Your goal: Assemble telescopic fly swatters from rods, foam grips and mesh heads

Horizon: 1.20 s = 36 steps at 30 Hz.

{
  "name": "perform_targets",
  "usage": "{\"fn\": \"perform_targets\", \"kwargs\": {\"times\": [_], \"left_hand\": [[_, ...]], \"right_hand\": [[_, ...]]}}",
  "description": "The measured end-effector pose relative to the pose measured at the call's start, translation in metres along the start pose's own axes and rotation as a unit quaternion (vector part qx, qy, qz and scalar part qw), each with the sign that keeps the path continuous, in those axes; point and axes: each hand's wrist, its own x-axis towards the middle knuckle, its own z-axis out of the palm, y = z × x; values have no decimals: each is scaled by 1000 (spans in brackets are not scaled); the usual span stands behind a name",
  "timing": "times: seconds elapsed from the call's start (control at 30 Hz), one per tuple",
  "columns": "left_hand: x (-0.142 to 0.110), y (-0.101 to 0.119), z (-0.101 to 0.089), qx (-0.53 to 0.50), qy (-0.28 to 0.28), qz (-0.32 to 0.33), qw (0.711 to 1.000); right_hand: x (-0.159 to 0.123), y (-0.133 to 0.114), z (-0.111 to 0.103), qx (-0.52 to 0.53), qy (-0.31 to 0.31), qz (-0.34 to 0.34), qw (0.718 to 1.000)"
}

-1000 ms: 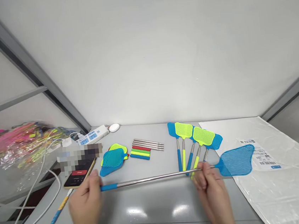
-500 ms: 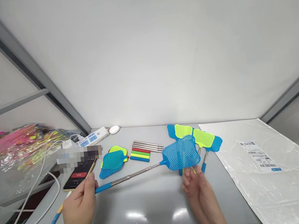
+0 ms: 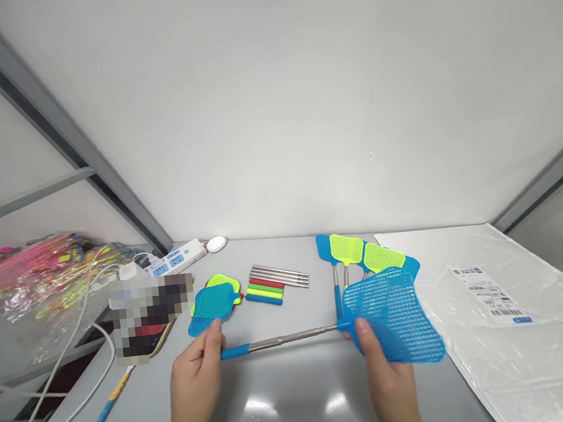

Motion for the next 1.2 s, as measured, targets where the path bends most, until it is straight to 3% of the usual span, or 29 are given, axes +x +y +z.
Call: {"fn": "perform_targets", "kwargs": {"times": [0.2,0.33,0.5,0.6,0.67,0.77,0.87,0.97,1.1,1.2], "left_hand": [[-6,25,30,8,-35,28,999],[-7,31,36,0,-67,40,997],[-12,38,31,-18,-276,54,959],[-22,46,39,-16,-385,57,921],[-31,49,53,-8,-418,56,907],[-43,48,77,-31,-422,34,905],[-45,48,93,-93,-431,-1,898],[-38,56,102,-104,-441,29,891],[-21,75,117,60,-374,131,916],[-8,90,137,208,-326,190,903]], "right_hand": [[-21,12,31,40,75,75,994],[-1,1,27,50,30,69,996],[20,-8,17,36,-23,66,997],[16,-2,16,-59,-123,35,990],[9,2,17,-125,-192,18,973],[-1,7,18,-145,-227,10,963],[0,9,14,-136,-189,2,973],[10,9,7,-126,-157,2,980],[26,3,-2,-144,-157,4,977],[35,0,-14,-219,-120,-48,967]]}}
